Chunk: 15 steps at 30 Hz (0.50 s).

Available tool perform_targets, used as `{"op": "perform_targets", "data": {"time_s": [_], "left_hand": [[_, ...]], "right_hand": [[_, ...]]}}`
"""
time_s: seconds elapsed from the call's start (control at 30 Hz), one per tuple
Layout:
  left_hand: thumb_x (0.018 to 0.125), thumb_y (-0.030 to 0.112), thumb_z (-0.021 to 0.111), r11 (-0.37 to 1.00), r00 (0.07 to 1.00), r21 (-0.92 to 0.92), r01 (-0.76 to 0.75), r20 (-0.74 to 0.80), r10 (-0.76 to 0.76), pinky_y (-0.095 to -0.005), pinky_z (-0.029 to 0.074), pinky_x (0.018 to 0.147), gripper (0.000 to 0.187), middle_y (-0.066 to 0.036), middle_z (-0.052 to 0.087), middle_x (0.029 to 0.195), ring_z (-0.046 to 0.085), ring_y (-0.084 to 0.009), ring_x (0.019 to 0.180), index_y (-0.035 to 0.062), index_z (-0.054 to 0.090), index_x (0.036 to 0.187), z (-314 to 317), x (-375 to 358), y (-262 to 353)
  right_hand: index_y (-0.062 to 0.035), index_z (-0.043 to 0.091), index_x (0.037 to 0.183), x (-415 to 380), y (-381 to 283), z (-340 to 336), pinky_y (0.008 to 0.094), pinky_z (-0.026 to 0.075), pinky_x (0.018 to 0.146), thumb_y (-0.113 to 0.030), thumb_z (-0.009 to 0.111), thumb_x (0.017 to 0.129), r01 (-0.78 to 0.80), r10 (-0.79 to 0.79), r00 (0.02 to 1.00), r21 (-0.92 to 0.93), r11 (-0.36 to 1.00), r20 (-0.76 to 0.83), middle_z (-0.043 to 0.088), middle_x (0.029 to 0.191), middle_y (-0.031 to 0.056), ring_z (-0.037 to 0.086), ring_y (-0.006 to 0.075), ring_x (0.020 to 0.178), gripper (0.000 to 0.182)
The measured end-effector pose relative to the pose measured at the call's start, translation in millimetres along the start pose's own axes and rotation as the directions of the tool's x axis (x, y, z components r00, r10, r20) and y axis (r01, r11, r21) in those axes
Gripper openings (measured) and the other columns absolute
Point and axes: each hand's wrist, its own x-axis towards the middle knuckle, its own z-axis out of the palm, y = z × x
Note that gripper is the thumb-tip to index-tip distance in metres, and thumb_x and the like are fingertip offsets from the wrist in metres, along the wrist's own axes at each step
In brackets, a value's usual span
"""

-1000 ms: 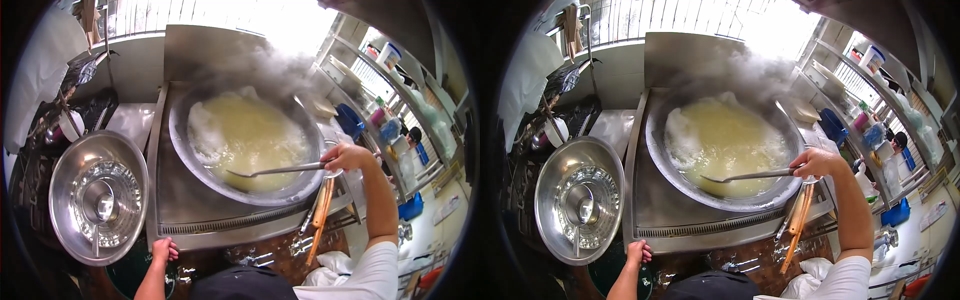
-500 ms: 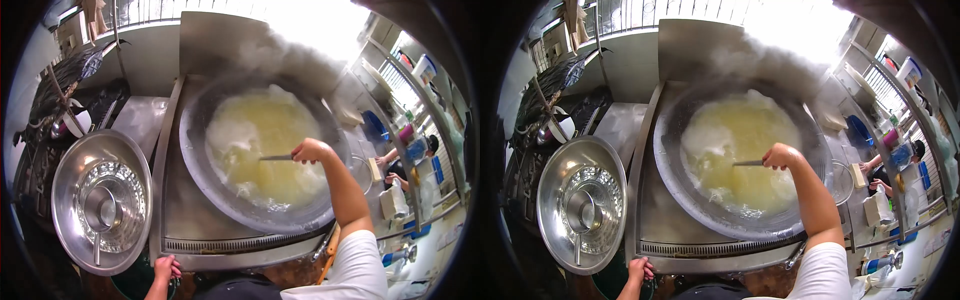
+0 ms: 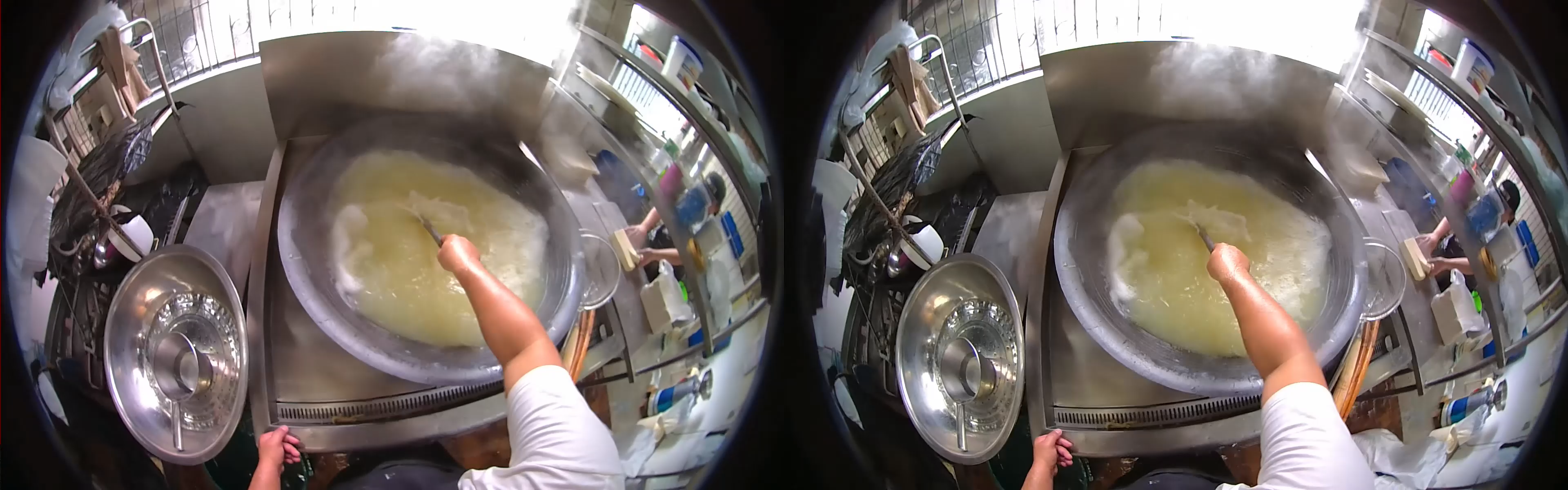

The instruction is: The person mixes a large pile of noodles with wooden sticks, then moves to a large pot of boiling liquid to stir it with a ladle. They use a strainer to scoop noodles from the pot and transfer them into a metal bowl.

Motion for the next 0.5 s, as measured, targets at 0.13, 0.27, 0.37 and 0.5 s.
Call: {"op": "perform_targets", "data": {"time_s": [0.13, 0.27, 0.37, 0.5], "left_hand": [[0.092, 0.035, 0.047, 1.000, 0.999, 0.022, -0.006, 0.048, 0.005, -0.0288, 0.039, 0.030, 0.043, -0.013, 0.056, 0.048, 0.053, -0.0225, 0.034, -0.0008, 0.059, 0.071, -2.9, 4.0, -0.4], [0.092, 0.036, 0.048, 0.999, 0.996, 0.004, -0.035, 0.079, 0.035, -0.0283, 0.039, 0.031, 0.042, -0.012, 0.058, 0.052, 0.054, -0.0213, 0.036, 0.0000, 0.060, 0.074, -0.6, 1.1, -2.3], [0.093, 0.036, 0.047, 0.998, 0.994, 0.012, -0.060, 0.096, 0.059, -0.0279, 0.040, 0.033, 0.042, -0.012, 0.060, 0.054, 0.056, -0.0206, 0.038, 0.0001, 0.061, 0.077, -1.9, 3.2, -3.1], [0.092, 0.036, 0.048, 0.998, 0.989, 0.012, -0.067, 0.131, 0.064, -0.0280, 0.039, 0.033, 0.041, -0.012, 0.060, 0.054, 0.056, -0.0208, 0.039, 0.0003, 0.060, 0.078, -0.4, 5.5, -2.6]], "right_hand": [[-0.0098, 0.069, 0.101, -67.2, 16.8, -76.8, 0.0375, 0.052, 0.067, -0.016, 0.056, 0.079, 0.089, -0.116, 0.974, 0.138, 0.986, 0.197, 0.069, 0.082, 0.0134, 0.067, 0.0249, 0.071, 0.026], [-0.0104, 0.068, 0.107, -122.1, 54.0, -143.2, 0.0286, 0.044, 0.044, -0.021, 0.064, 0.080, 0.115, -0.206, 0.937, 0.308, 0.944, 0.282, 0.060, 0.065, 0.0037, 0.053, 0.0115, 0.047, 0.030], [-0.0132, 0.065, 0.118, -171.3, 61.7, -198.4, 0.0248, 0.041, 0.041, -0.024, 0.066, 0.081, 0.062, -0.164, 0.938, 0.318, 0.946, 0.305, 0.062, 0.069, 0.0001, 0.050, 0.0082, 0.046, 0.039], [-0.0132, 0.063, 0.121, -212.7, 59.5, -235.6, 0.0223, 0.039, 0.041, -0.026, 0.067, 0.083, 0.046, -0.157, 0.915, 0.292, 0.955, 0.372, 0.062, 0.070, -0.0015, 0.049, 0.0063, 0.046, 0.041]]}}
